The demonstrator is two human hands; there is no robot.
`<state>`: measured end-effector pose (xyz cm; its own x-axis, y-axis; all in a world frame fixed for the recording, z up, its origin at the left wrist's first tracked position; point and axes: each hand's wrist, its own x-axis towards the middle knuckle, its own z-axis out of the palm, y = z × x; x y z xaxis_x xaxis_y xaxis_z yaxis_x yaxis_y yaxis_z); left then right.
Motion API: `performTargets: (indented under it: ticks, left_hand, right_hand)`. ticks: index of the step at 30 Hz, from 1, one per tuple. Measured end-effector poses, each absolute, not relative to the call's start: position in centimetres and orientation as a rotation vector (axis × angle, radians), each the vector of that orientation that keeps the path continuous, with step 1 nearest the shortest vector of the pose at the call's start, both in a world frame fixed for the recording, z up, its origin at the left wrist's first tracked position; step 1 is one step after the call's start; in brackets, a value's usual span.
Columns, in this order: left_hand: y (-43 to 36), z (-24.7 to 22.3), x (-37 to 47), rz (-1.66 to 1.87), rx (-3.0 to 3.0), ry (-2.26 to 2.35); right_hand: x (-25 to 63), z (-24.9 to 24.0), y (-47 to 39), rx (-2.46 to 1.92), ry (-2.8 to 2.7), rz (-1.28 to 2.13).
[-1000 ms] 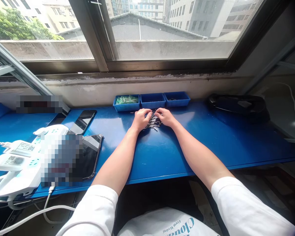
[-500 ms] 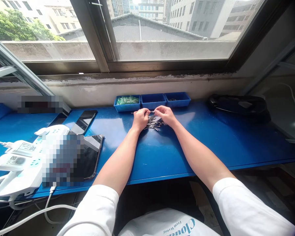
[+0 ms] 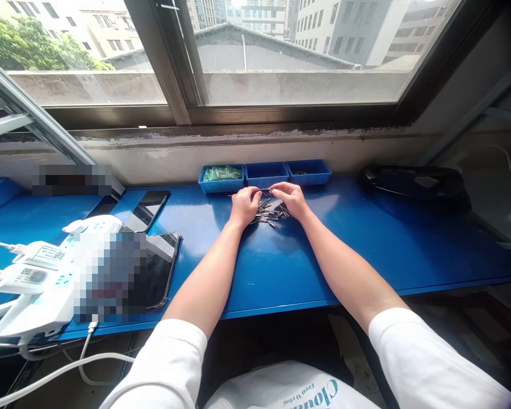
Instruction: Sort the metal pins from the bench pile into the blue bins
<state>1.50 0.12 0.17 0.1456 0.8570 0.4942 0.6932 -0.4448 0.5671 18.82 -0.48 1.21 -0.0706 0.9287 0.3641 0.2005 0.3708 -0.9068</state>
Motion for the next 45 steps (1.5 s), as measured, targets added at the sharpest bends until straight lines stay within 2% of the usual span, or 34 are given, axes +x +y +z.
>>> performTargets:
  ticks: [5, 8, 19, 29, 38, 45]
  left_hand:
    - [0.3, -0.1, 1.5, 1.064, 2.153, 1.714]
    - [0.4, -0.3, 1.6, 0.947, 2.191, 1.739]
    - [-0.2, 0.1, 1.9, 0.761, 2.321, 1.690]
    - [-0.1, -0.1, 1.8, 0.759, 2.350, 1.635]
    - [-0.2, 0.0, 1.8, 0.543, 2.472, 1.520]
    - [-0.5, -0.1, 1.6, 0.603, 2.479, 1.471]
  right_hand:
    - [19.8, 0.6, 0.3, -1.394, -1.659, 0.246]
    - [20.3, 0.2, 0.7, -1.601, -1.730, 0.111]
    - [20.1, 0.3, 1.0, -1.932, -1.914, 0.101]
    - [21.6, -0.3, 2.2, -1.966, -1.648, 0.059]
    - [21.5, -0.6, 1.5, -1.721, -1.526, 0.014]
    - [20.4, -0.8, 0.5, -1.701, -1.888, 0.190]
